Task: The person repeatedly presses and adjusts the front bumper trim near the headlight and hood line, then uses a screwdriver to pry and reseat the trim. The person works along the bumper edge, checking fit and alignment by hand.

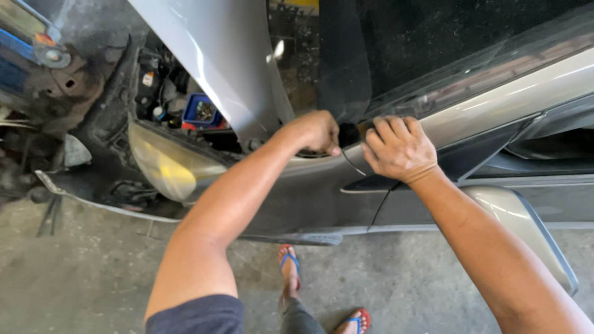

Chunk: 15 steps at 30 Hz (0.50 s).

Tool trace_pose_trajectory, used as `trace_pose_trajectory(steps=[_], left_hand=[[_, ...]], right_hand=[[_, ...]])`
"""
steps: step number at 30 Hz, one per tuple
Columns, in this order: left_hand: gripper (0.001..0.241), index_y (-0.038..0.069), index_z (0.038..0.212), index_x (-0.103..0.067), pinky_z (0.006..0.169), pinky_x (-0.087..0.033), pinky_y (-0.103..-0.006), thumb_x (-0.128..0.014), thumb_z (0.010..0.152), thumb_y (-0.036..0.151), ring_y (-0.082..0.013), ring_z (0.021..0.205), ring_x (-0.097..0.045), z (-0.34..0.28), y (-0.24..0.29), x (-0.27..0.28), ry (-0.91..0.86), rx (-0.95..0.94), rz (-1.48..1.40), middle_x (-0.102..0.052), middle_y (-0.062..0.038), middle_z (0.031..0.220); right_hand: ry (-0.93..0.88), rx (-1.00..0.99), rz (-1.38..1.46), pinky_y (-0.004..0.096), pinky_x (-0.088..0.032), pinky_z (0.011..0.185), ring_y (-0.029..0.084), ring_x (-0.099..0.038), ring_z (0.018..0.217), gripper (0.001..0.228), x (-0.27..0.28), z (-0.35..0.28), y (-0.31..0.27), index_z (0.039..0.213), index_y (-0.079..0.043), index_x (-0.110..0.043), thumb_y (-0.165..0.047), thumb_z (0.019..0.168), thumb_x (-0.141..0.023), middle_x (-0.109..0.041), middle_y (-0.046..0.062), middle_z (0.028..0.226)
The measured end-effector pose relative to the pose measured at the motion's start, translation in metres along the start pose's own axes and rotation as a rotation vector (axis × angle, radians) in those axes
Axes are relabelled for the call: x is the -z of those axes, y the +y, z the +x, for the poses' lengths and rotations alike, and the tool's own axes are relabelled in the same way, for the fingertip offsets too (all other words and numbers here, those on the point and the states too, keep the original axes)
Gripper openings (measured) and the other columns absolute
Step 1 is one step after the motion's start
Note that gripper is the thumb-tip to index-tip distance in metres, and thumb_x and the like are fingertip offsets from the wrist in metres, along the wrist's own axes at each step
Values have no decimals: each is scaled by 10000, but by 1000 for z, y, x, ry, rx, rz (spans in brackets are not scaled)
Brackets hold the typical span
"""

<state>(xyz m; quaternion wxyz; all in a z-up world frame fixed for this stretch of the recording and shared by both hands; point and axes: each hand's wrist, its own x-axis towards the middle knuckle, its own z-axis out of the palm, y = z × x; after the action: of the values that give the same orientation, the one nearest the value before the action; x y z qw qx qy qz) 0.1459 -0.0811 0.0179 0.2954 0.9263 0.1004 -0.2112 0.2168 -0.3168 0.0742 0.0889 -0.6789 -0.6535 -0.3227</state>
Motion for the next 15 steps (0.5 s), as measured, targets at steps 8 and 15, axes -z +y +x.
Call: trace_pose_trajectory(steps=[8,15], left_hand=[[429,24,819,-770,667,-566,-429,-918,682,403,-272,706,-746,2,-7,9,-103,51,-43,-754,-145,756],[351,55,815,-770,688,-555,-441,-932,612,291,-309,725,-734,-16,-6,-4,182,-191,-202,-739,-178,771]], right_hand=[[-29,-23,8,406,-489,873,253,-662,1019,267,-10,-2,6,936,-104,-692,-354,855,-739,-702,110,1095],[-71,-36,-54,409,-500,911,246,-672,1044,266,-9,-1,2,960,-128,-716,-360,831,-733,-713,93,1140]])
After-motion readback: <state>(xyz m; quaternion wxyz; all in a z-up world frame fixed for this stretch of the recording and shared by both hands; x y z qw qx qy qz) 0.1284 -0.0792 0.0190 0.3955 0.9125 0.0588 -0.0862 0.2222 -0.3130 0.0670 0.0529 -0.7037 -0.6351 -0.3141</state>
